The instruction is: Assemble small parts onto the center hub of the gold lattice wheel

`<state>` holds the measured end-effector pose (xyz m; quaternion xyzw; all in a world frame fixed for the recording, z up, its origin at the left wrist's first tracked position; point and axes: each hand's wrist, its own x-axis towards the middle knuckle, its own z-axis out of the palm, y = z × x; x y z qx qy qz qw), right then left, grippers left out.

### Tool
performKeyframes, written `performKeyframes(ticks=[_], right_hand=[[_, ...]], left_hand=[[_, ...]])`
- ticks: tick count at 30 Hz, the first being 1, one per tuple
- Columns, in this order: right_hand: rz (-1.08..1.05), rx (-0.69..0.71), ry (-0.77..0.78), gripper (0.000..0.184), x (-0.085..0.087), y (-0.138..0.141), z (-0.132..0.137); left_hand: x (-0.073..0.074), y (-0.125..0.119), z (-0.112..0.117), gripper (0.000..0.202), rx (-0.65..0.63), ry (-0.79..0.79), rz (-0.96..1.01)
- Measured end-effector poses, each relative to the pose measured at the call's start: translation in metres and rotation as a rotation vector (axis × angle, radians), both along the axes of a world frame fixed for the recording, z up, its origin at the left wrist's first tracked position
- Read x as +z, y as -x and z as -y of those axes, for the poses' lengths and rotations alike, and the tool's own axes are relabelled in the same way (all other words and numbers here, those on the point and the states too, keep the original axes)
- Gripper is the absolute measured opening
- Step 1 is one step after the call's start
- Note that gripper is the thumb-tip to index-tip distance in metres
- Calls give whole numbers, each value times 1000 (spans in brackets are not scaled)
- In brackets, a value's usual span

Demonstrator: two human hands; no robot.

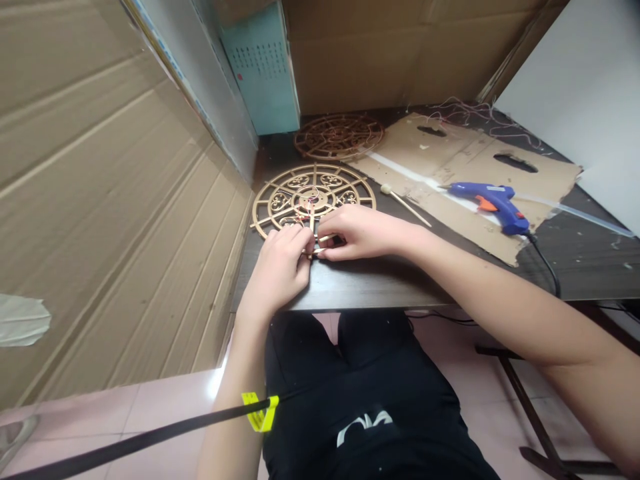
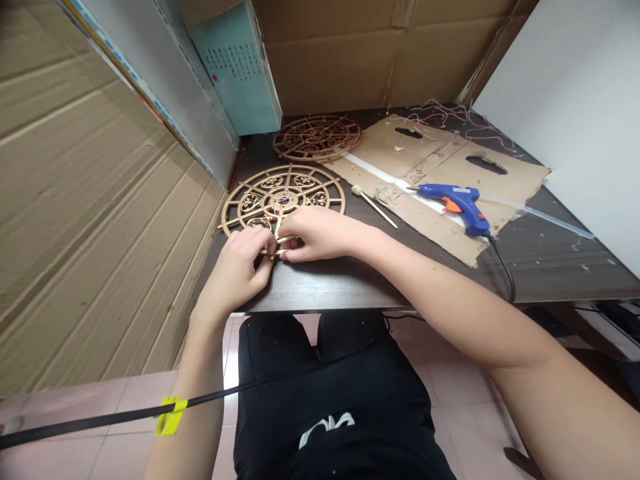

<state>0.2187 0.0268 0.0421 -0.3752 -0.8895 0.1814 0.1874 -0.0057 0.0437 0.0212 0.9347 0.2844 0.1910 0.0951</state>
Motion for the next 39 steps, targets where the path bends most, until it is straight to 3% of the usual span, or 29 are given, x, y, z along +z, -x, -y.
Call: performKeyframes(ticks=[39], right_hand=[[14,-6,7,18,0,0,-1]], left_hand=[[-3,1,-2,23,10,53,63]])
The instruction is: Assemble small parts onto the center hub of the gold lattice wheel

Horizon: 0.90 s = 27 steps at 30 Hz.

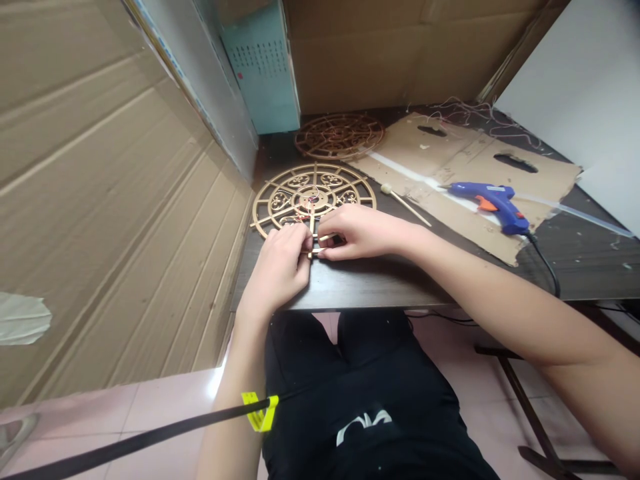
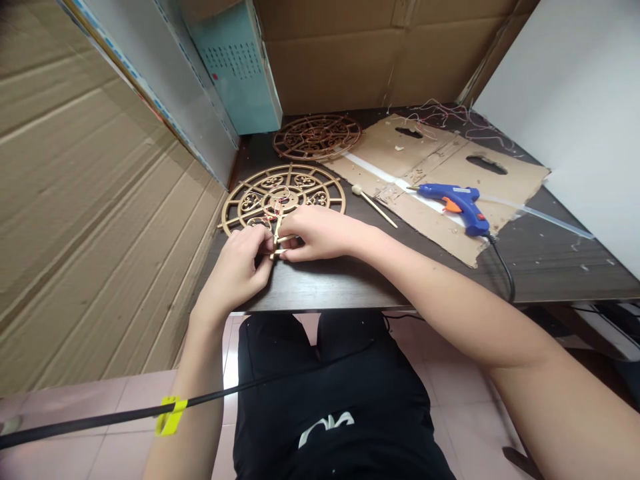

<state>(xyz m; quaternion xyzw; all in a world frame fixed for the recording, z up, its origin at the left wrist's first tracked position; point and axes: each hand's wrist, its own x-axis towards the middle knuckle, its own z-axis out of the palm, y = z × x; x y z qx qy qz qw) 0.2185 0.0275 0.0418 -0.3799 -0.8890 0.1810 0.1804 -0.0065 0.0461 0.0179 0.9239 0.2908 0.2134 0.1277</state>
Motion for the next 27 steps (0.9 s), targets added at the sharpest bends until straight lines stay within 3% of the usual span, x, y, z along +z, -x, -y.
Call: performKeyframes(ticks=[27], right_hand=[[-8,3,-5,16,-1,-1,0]], left_hand=[[-1,0,0,24,-19,0,2]])
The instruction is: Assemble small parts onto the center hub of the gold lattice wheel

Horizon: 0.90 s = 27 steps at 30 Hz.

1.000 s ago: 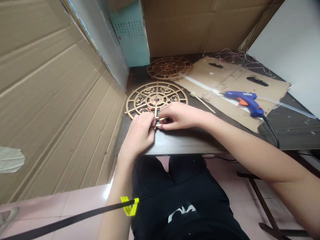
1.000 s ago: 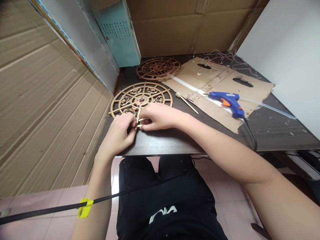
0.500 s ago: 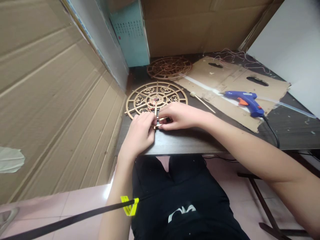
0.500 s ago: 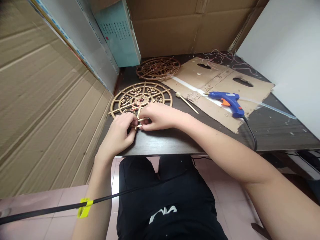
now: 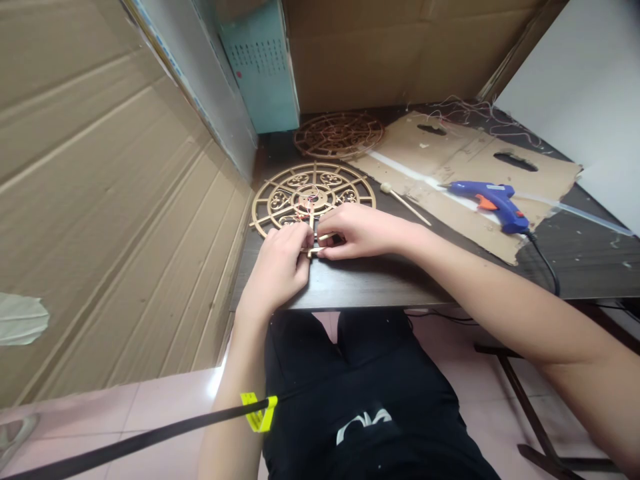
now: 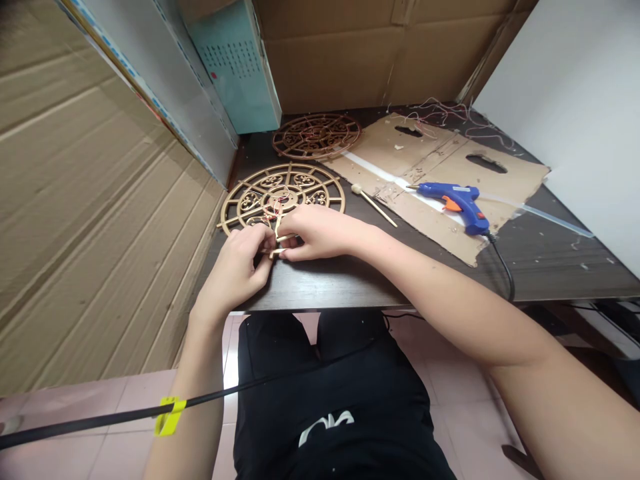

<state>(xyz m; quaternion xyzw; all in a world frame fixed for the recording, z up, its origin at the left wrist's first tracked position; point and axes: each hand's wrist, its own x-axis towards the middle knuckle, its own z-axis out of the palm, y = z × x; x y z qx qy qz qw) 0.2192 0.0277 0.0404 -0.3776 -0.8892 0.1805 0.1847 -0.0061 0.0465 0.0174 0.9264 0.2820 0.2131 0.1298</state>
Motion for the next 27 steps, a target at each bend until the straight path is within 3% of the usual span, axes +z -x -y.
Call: performKeyframes(ticks=[27], right_hand=[[13,-16,8,16,2,1,1]], left_hand=[[1,1,2,22,11,1,24]])
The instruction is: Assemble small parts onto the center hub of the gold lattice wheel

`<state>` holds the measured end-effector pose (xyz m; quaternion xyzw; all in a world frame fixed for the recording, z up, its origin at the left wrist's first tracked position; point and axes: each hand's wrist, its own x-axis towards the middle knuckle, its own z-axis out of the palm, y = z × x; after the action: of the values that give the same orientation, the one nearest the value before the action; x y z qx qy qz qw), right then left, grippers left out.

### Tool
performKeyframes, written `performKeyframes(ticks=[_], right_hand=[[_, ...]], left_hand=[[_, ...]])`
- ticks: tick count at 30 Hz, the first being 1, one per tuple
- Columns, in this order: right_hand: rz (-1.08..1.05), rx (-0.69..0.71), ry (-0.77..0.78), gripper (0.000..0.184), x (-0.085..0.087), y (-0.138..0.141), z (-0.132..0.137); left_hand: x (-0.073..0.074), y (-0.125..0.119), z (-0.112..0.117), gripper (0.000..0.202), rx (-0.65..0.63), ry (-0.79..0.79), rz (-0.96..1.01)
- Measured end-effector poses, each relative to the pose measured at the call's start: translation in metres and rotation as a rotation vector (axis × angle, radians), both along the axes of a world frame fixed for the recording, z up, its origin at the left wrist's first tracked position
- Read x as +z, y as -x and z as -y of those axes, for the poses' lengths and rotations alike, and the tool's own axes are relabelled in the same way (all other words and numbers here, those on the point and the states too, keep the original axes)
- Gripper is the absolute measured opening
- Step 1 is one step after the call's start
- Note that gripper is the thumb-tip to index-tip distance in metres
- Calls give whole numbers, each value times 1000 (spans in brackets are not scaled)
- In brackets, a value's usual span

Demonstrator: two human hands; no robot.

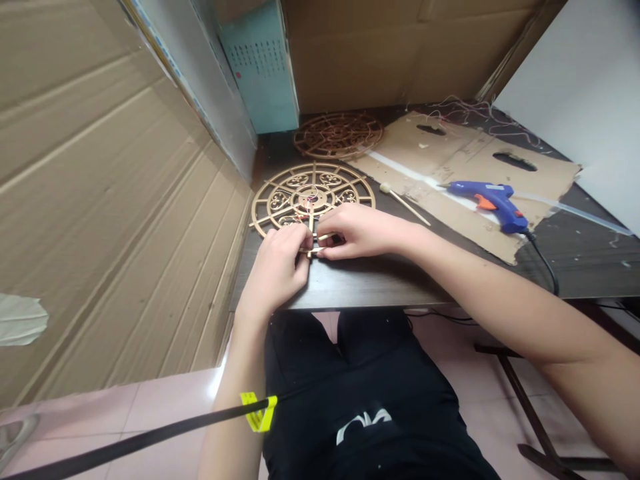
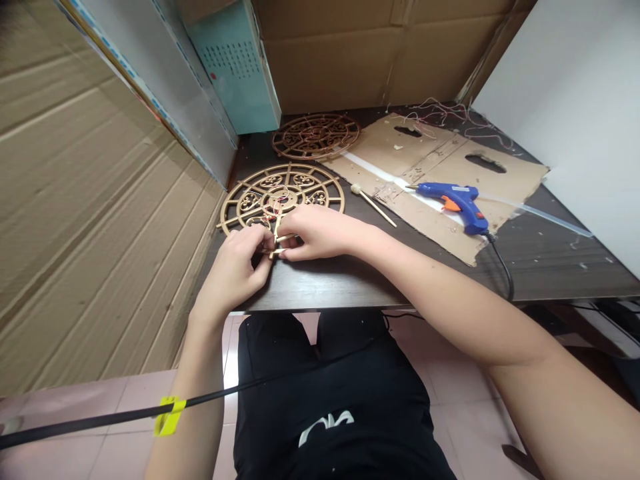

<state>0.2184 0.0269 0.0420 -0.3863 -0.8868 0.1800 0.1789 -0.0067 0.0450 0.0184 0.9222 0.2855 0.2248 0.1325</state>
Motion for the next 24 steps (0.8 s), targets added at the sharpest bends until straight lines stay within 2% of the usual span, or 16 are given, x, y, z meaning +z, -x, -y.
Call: performKeyframes(ticks=[24], right_hand=[[-27,21,11,7,2,0,1]], left_hand=[[2,1,2,22,-9,-45,-57]])
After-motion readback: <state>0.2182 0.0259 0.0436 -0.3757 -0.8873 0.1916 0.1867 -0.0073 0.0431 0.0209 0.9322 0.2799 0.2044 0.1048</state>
